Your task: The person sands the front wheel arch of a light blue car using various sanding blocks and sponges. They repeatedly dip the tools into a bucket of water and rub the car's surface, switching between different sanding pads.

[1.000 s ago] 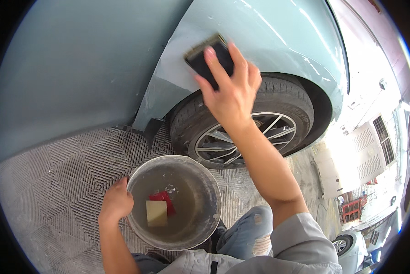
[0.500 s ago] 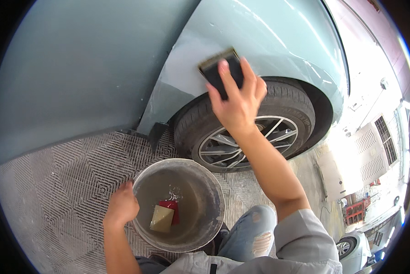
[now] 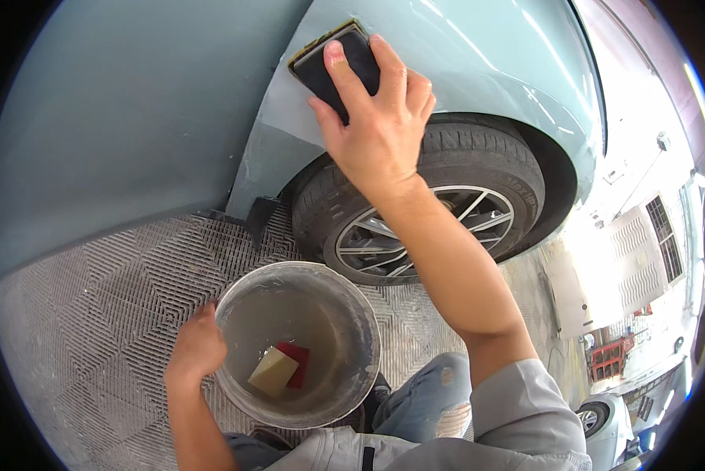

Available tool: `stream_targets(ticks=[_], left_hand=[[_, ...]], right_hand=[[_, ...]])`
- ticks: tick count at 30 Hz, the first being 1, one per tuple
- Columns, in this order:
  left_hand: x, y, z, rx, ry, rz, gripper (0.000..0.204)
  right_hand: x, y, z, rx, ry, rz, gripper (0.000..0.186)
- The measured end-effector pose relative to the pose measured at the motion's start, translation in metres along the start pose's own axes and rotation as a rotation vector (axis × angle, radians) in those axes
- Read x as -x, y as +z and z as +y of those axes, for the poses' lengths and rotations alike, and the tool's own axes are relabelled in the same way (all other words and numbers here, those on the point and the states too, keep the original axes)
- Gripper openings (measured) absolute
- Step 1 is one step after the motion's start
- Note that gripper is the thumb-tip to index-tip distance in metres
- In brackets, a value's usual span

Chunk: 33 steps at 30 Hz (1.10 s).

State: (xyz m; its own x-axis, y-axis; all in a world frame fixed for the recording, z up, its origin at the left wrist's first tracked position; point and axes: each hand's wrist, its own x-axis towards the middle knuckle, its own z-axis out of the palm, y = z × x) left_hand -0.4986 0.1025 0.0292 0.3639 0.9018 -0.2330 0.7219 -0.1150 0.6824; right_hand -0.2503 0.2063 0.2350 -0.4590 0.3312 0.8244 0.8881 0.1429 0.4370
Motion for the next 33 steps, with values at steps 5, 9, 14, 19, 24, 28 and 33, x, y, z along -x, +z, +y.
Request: stream_targets(ticks=[5, 9, 14, 19, 24, 28, 33], left_hand=[[0.002, 0.0, 0.0, -0.046, 0.046, 0.055, 0.046], [0.003, -0.001, -0.001, 0.044, -0.005, 0.002, 0.046], [0.001, 0.001, -0.005, 0.041, 0.062, 0.038, 0.047], [0.0, 0.0, -0.002, 0.022, 0.004, 0.029, 0.046], [-0.001, -0.005, 0.004, 0.012, -0.015, -0.017, 0.044], [0.001, -0.004, 0.003, -0.014, -0.001, 0.015, 0.046], [0.0, -0.004, 0.002, 0.008, -0.004, 0.006, 0.048]], right_hand=[[0.009, -0.003, 0.011, 0.041, -0.021, 0.087, 0.058], [-0.001, 0.002, 0.002, 0.017, -0.03, -0.031, 0.059], [0.009, -0.013, 0.013, -0.051, -0.003, 0.13, 0.057], [-0.003, 0.007, -0.001, 0.006, -0.054, -0.053, 0.056], [0.032, 0.0, 0.001, -0.145, 0.022, -0.006, 0.063], [0.076, -0.028, 0.025, -0.118, 0.08, -0.069, 0.061], [0.082, -0.023, 0.035, -0.095, 0.088, 0.001, 0.071]])
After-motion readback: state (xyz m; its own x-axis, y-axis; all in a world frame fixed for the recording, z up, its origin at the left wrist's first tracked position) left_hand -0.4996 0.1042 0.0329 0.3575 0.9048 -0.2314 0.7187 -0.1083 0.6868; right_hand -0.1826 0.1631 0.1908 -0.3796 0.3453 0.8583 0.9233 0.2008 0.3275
